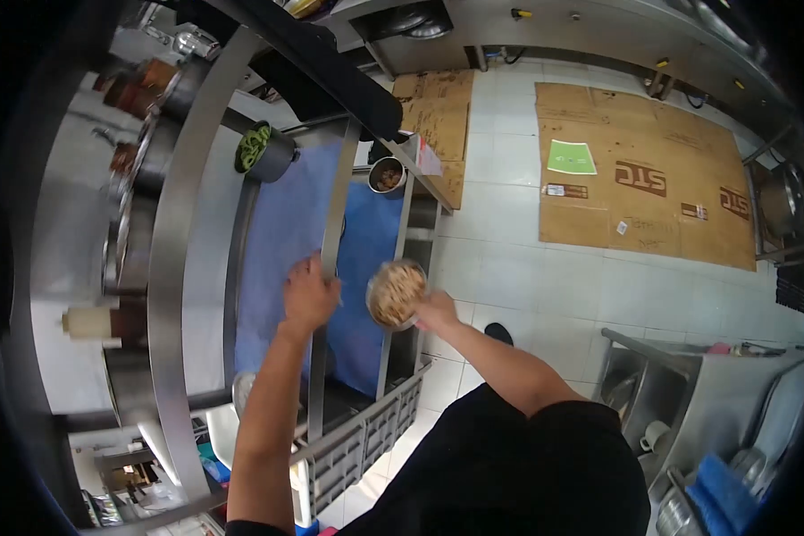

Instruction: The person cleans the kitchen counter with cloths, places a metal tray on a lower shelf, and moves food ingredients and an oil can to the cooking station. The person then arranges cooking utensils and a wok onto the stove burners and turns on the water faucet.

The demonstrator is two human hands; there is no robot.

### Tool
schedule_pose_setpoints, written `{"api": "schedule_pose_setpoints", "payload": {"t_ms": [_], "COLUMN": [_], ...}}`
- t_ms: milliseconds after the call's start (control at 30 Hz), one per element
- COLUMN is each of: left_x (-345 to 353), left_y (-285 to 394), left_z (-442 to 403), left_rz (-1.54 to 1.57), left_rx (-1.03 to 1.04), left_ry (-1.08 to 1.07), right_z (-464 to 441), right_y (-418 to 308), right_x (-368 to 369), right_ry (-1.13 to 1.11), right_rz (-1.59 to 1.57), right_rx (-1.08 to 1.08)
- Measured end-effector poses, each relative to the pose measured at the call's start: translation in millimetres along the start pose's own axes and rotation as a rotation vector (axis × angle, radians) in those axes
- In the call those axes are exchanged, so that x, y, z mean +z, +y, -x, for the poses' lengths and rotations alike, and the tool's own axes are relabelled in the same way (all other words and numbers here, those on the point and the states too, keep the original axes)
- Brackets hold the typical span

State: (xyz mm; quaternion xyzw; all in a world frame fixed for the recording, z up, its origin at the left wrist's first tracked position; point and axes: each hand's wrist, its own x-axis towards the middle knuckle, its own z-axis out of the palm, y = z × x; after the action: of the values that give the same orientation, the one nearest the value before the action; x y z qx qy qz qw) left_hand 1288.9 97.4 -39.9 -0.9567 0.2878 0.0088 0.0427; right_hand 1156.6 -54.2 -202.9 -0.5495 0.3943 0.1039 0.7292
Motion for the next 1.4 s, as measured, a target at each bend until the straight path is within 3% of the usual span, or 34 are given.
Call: {"api": "schedule_pose_setpoints", "payload": {"t_ms": [67,133,233,433,600,767,800,833,900,933,967,1000,1033,1067,1133,1200,1267,1300,1367,1400], "left_x": [20.4,35.2,38.8,45.4,45.9,47.2,46.0,45.3,41.2,38.7,40.7,44.6,40.7,30.3,9.5,-22.8,-21.6,-8.6,29.3,26.2], "left_y": [-3.7,-4.8,-15.7,-14.0,-15.3,-10.8,-12.3,-12.3,-8.5,-6.9,-8.3,-11.6,-11.4,-3.4,23.7,60.9,82.4,95.2,125.3,129.8], "left_z": [-19.6,-28.1,-35.1,-36.2,-38.7,-33.3,-32.8,-33.5,-33.8,-32.9,-32.2,-32.5,-29.7,-24.6,-7.7,30.6,88.0,129.0,227.5,270.3], "left_rz": [0.132,0.208,0.197,0.144,0.170,0.234,0.231,0.227,0.263,0.278,0.266,0.251,0.233,0.155,-0.002,0.135,0.398,0.517,0.564,0.683], "left_rx": [-0.062,-0.094,-0.091,-0.019,0.015,-0.033,-0.030,-0.026,-0.055,-0.070,-0.063,-0.059,-0.057,-0.098,-0.206,-0.214,0.053,0.115,0.072,0.027], "left_ry": [-0.036,-0.050,-0.054,-0.007,0.015,0.018,0.004,-0.003,-0.009,-0.010,-0.020,-0.024,-0.025,0.027,0.139,0.270,0.361,0.289,0.169,-0.073], "right_z": [-79.4,-162.1,-263.8,-346.1,-360.7,-291.3,-244.9,-213.1,-150.3,-126.7,-105.4,-75.9,-40.2,-24.5,28.2,50.8,64.0,80.1,59.3,21.3], "right_y": [-45.0,-74.0,-105.0,-130.8,-112.9,-42.6,-41.2,-26.8,28.1,72.7,110.0,137.5,137.3,181.0,175.4,179.7,164.4,131.7,146.4,181.9], "right_x": [43.9,97.2,170.3,220.3,223.0,175.9,152.7,125.9,78.6,53.9,26.4,2.7,-23.9,-46.2,-78.2,-110.0,-139.6,-144.4,-176.6,-206.5], "right_ry": [-0.138,-0.102,0.179,0.154,0.109,0.100,0.034,-0.064,-0.098,-0.085,-0.231,-0.240,-0.371,-0.398,-0.334,-0.302,-0.288,-0.276,-0.144,-0.178], "right_rz": [-0.009,0.018,0.320,0.442,0.403,0.185,0.167,0.338,0.462,0.597,0.865,0.969,1.101,1.053,1.134,1.169,1.147,1.271,1.303,1.497], "right_rx": [-0.071,-0.102,-0.381,-0.410,-0.504,-0.803,-0.570,-0.431,-0.295,-0.396,-0.161,-0.047,-0.023,-0.061,-0.001,-0.097,-0.240,-0.192,-0.126,-0.229]}}
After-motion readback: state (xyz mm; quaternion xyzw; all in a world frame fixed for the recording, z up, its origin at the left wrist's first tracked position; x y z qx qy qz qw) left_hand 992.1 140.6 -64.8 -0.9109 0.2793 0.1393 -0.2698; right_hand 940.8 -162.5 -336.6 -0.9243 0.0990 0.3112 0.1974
